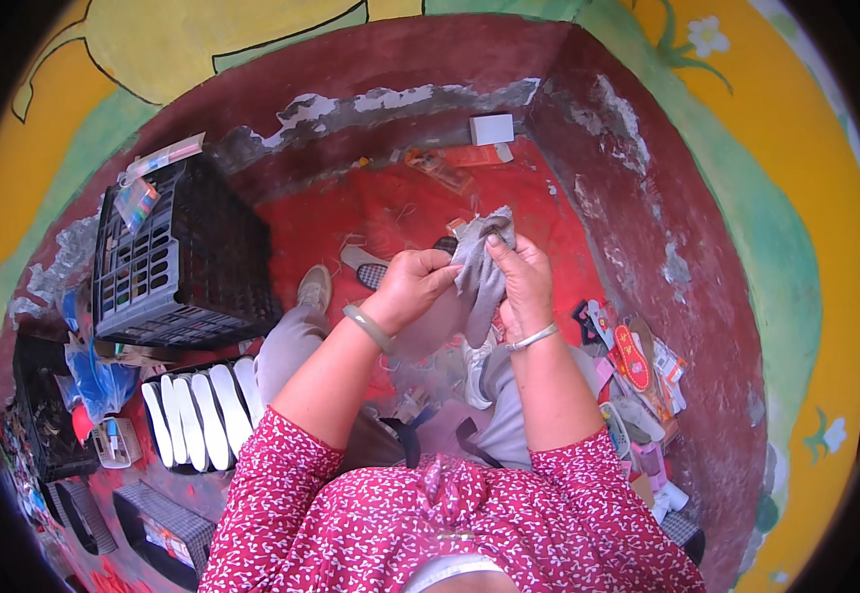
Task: The person wipes white shoe soles with a grey cloth, handling them one at a time and placing them in a crate.
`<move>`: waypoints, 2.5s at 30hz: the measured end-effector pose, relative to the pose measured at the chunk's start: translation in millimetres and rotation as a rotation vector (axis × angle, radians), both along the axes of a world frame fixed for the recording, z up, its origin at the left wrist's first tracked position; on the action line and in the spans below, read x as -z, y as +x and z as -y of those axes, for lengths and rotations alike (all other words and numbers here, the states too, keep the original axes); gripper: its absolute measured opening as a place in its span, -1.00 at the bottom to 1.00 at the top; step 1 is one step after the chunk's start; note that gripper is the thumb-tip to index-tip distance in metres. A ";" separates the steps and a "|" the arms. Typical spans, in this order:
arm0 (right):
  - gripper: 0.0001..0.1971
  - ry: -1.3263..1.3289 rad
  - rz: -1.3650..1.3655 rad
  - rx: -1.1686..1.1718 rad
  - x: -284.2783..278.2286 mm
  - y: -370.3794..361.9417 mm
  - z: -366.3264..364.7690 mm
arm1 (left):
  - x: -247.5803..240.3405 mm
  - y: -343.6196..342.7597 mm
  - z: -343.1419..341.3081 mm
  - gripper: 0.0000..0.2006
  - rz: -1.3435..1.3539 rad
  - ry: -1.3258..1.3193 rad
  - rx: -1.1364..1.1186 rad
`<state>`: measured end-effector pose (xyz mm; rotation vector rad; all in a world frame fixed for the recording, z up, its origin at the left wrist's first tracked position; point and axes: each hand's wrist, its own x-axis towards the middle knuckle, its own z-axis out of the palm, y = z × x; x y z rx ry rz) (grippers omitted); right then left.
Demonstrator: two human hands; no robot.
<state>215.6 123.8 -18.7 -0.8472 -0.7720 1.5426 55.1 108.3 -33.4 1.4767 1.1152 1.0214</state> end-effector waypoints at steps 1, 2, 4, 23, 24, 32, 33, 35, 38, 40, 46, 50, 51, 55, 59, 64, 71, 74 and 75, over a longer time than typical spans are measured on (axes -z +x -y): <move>-0.87 -0.011 -0.008 -0.002 -2.2 -0.3 0.4 | 0.9 1.3 0.6 -0.81 0.033 -0.002 -0.006; -0.87 -0.022 -0.017 -0.002 -4.4 -0.1 0.9 | 1.9 1.7 0.6 -0.80 0.066 -0.003 -0.009; -0.88 -0.033 -0.017 0.026 2.9 4.4 -3.4 | 5.0 -1.7 -2.1 -0.81 0.012 -0.031 0.019; -0.63 -0.090 -0.078 -0.347 -16.1 -0.1 -3.5 | 23.9 -1.9 -6.0 -0.76 0.273 -0.058 -0.132; -0.62 -0.079 -0.034 -0.353 -10.2 0.8 -4.0 | 17.9 -1.2 -6.6 -0.74 0.244 -0.124 -0.148; -0.68 0.011 0.368 -0.255 9.0 -16.4 -3.5 | 27.1 13.2 -14.0 -0.77 0.390 -0.017 -0.381; -0.68 0.021 0.429 -0.250 11.5 -18.9 -3.7 | 31.6 15.4 -16.1 -0.77 0.437 -0.016 -0.417; -0.69 0.040 0.551 -0.238 17.4 -24.1 -3.4 | 32.4 16.7 -18.0 -0.76 0.568 -0.044 -0.472; -0.69 0.167 0.813 -0.228 33.8 -26.1 -2.3 | 23.0 12.3 -18.3 -0.76 0.762 -0.114 -0.519; -0.66 0.225 1.010 -0.213 30.3 -28.7 3.0 | 18.9 5.5 -18.5 -0.77 0.833 -0.180 -0.546; -0.63 0.234 1.122 -0.314 25.5 -28.1 13.7 | 17.0 -31.1 -28.4 -0.81 0.952 -0.201 -0.562; -0.64 0.230 1.125 -0.410 29.3 -20.8 15.9 | 15.6 -51.5 -32.8 -0.81 1.104 -0.193 -0.654; -0.65 0.209 1.083 -0.431 31.3 -18.7 15.6 | 13.4 -52.8 -32.2 -0.82 1.109 -0.200 -0.680; -0.69 0.074 0.786 -0.463 35.8 -11.4 16.6 | 17.5 -59.6 -33.8 -0.80 1.116 -0.199 -0.716; -0.71 0.147 0.907 -0.281 28.8 -2.1 16.4 | 20.4 -59.7 -31.4 -0.68 0.927 -0.293 -0.660; -0.70 0.809 1.597 0.062 -4.4 -16.9 27.1 | 11.9 -11.0 -17.3 -0.30 0.811 -0.463 -0.404; -0.68 0.915 1.368 -0.433 4.0 -34.6 49.1 | 20.0 -29.0 -34.2 -0.38 1.207 -0.331 -0.325; -0.71 0.544 0.985 -0.795 -5.9 -2.9 34.5 | 7.6 -48.3 -32.4 -0.32 1.321 -0.284 -0.145; -0.71 0.291 0.874 -0.656 -25.0 4.6 31.9 | 5.7 -51.0 -30.6 -0.31 1.364 -0.283 -0.036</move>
